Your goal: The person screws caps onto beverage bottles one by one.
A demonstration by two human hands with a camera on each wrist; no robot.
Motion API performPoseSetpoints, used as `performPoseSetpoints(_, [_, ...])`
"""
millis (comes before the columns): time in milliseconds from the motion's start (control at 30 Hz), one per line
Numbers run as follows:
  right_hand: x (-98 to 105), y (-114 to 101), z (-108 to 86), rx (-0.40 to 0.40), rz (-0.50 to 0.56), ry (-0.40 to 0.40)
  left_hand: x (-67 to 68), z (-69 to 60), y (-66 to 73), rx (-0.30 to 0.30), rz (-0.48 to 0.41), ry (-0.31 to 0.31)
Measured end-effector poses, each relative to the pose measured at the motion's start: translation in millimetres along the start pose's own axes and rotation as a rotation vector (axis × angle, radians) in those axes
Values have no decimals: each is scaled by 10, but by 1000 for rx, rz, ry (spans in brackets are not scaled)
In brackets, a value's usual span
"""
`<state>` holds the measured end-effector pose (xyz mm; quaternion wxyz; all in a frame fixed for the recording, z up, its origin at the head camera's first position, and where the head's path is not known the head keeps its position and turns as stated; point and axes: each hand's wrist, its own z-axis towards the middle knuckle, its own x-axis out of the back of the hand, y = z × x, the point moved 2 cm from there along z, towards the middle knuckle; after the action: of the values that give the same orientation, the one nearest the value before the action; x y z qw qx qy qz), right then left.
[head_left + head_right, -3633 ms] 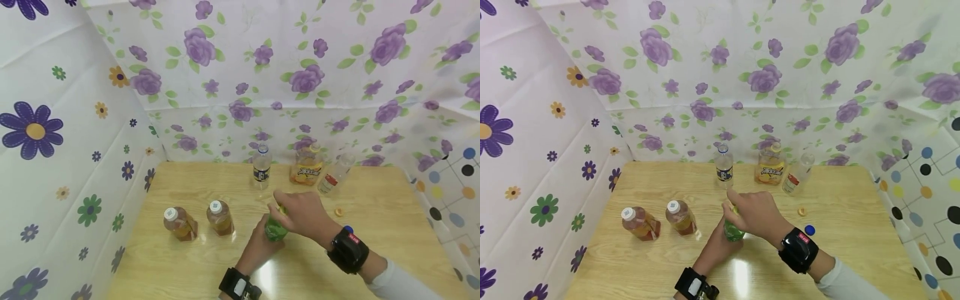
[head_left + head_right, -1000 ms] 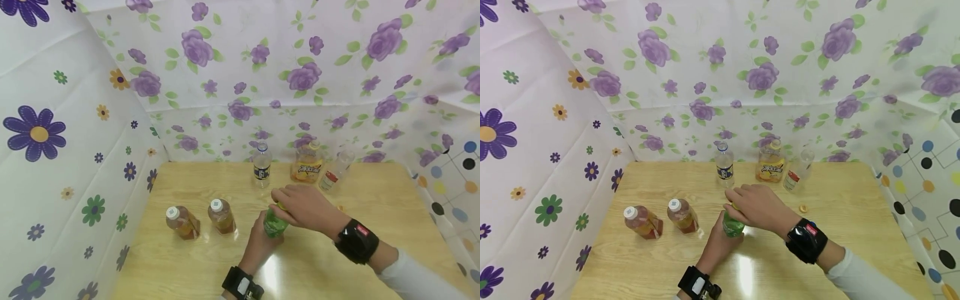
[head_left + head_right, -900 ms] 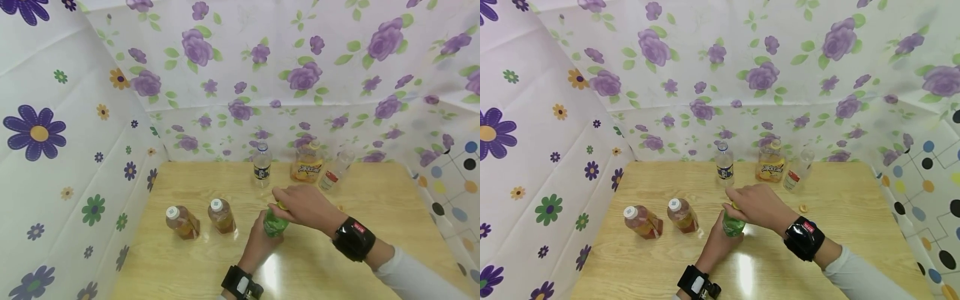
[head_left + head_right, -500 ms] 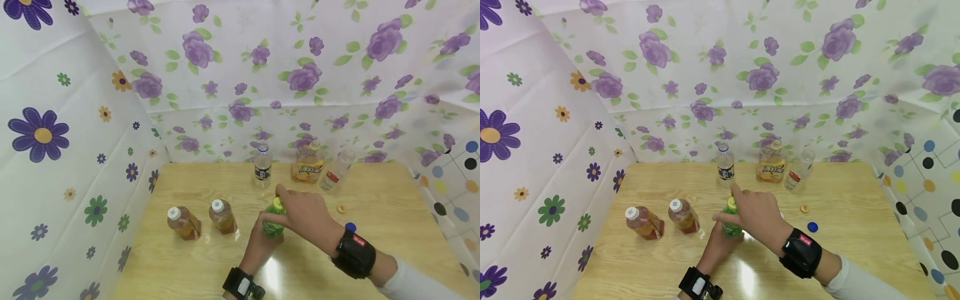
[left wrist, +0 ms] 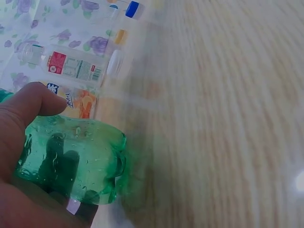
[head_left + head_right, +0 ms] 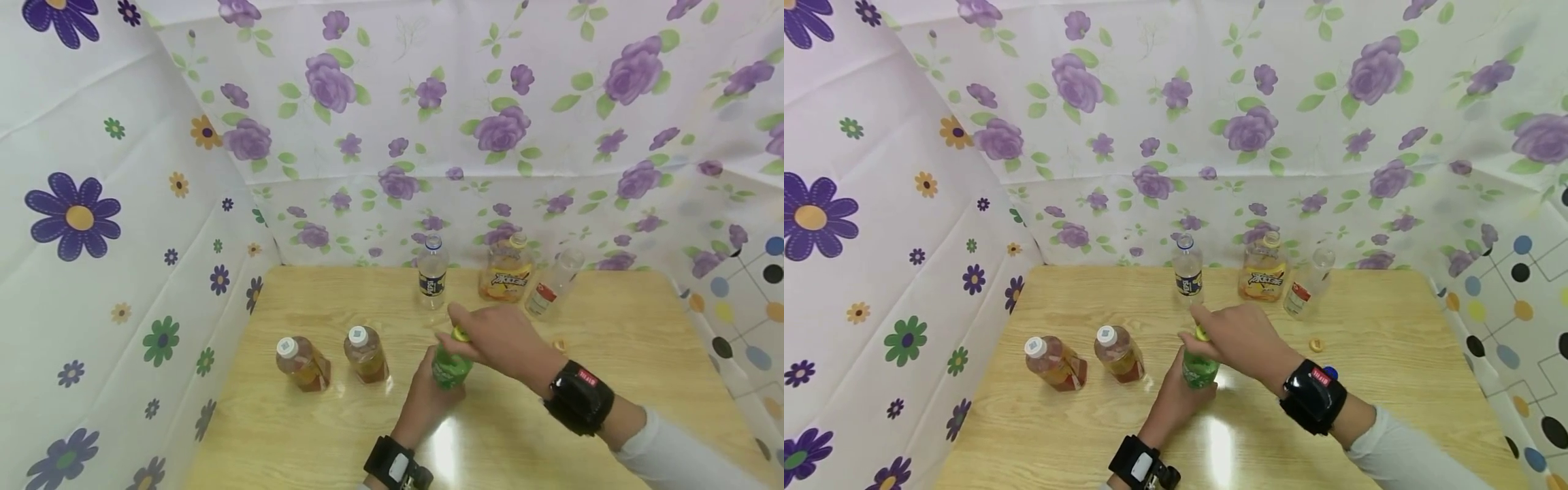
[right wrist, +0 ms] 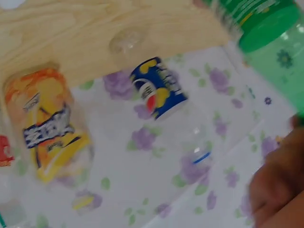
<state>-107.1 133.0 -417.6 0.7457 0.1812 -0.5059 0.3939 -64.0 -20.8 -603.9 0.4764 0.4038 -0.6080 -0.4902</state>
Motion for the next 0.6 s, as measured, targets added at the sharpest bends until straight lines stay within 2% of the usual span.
performPoseSetpoints(133, [-6,-133,-4,-154,-72,45,11,6,17,-5,12,10])
performPoseSetpoints(233, [-15,-170,-15,-154,-39,36,26,-9,1,-18,4,8])
performPoseSetpoints(300, [-35,-158,-25,-106,-4,34,35,-26,-9,-24,-9,0])
performPoseSetpoints(400, [-69,-104,-38,30,33,63,49,-50,-14,-34,-34,-17])
performPoseSetpoints(533, [-83,-8,-26,233,29,167,48,-44,-8,-51,-41,-46])
performPoseSetpoints(600, [-78,19,-6,278,32,215,42,-28,3,-56,-33,-55])
